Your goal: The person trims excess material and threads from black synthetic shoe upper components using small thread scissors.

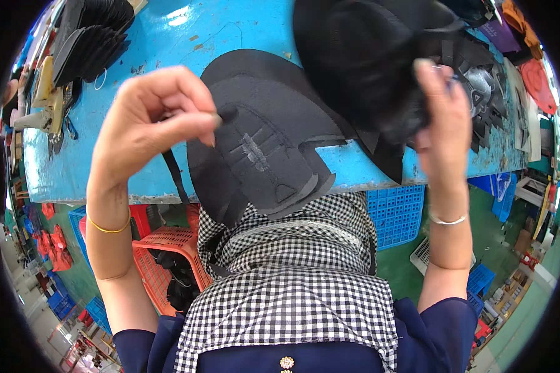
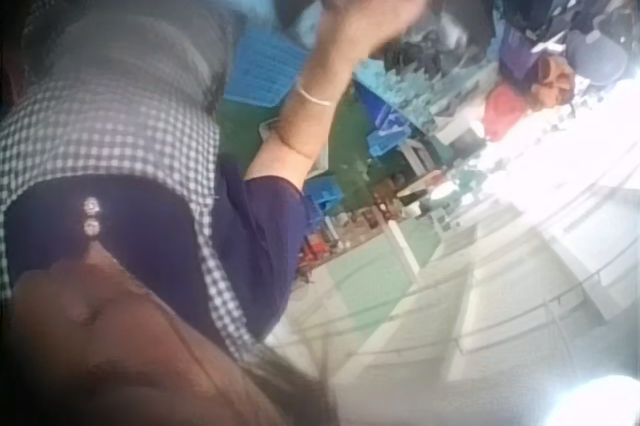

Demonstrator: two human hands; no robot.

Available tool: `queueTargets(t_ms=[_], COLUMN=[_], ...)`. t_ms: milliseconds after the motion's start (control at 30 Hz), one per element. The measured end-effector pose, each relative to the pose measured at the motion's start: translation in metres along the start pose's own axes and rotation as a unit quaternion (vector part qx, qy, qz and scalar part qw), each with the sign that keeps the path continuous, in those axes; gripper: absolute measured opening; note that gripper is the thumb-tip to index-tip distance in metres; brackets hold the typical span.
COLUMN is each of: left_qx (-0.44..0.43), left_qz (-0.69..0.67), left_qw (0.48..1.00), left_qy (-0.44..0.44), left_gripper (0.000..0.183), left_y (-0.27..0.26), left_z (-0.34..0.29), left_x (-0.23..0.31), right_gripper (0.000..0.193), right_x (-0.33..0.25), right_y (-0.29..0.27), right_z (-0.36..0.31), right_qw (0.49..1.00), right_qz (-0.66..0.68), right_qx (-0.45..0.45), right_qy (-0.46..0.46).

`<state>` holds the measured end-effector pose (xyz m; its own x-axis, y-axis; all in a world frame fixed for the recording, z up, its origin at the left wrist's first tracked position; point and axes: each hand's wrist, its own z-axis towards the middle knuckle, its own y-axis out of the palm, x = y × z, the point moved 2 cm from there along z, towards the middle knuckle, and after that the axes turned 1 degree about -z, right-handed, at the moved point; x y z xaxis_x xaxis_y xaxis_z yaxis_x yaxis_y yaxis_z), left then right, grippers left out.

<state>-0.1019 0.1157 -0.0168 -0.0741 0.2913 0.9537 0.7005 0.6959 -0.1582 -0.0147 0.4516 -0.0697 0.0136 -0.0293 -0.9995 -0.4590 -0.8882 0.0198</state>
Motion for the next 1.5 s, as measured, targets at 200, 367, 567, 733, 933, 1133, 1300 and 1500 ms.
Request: queueTargets(t_ms=[200,367,567,733,933,1133,1300,1500], left_qx=[-0.109,-0.112,-0.078,-0.112,-0.148,-0.112,-0.084,-0.081], left_qz=[0.157,0.266,0.289,0.265,0.218,0.3,0.274,0.282], left_qw=[0.981,0.957,0.953,0.957,0.964,0.947,0.956,0.952], left_qy=[0.018,0.008,0.057,0.027,0.037,0.035,0.065,0.082], left_gripper=[0.006,0.01,0.012,0.014,0.014,0.01,0.01,0.011], left_y=[0.024,0.029,0.032,0.029,0.028,0.036,0.036,0.036], left_z=[0.015,0.021,0.021,0.024,0.022,0.022,0.022,0.023], left_x=[-0.021,-0.029,-0.032,-0.034,-0.037,-0.036,-0.038,-0.04], right_gripper=[0.037,0.029,0.014,0.013,0.01,0.01,0.008,0.019], right_x=[-0.018,-0.019,-0.009,0.002,0.01,0.01,0.011,0.002], right_y=[-0.124,-0.035,0.054,0.093,0.082,0.086,0.082,0.096], right_z=[0.04,0.002,-0.014,-0.011,0.001,-0.003,0.0,-0.019], right_qw=[0.994,0.991,0.835,0.762,0.883,0.901,0.845,0.677], right_qz=[-0.035,-0.095,-0.303,-0.297,-0.095,-0.136,-0.236,-0.359], right_qx=[0.057,-0.092,-0.414,-0.506,-0.46,-0.411,-0.445,-0.517], right_qy=[-0.081,-0.032,-0.196,-0.274,0.004,0.038,-0.18,-0.382])
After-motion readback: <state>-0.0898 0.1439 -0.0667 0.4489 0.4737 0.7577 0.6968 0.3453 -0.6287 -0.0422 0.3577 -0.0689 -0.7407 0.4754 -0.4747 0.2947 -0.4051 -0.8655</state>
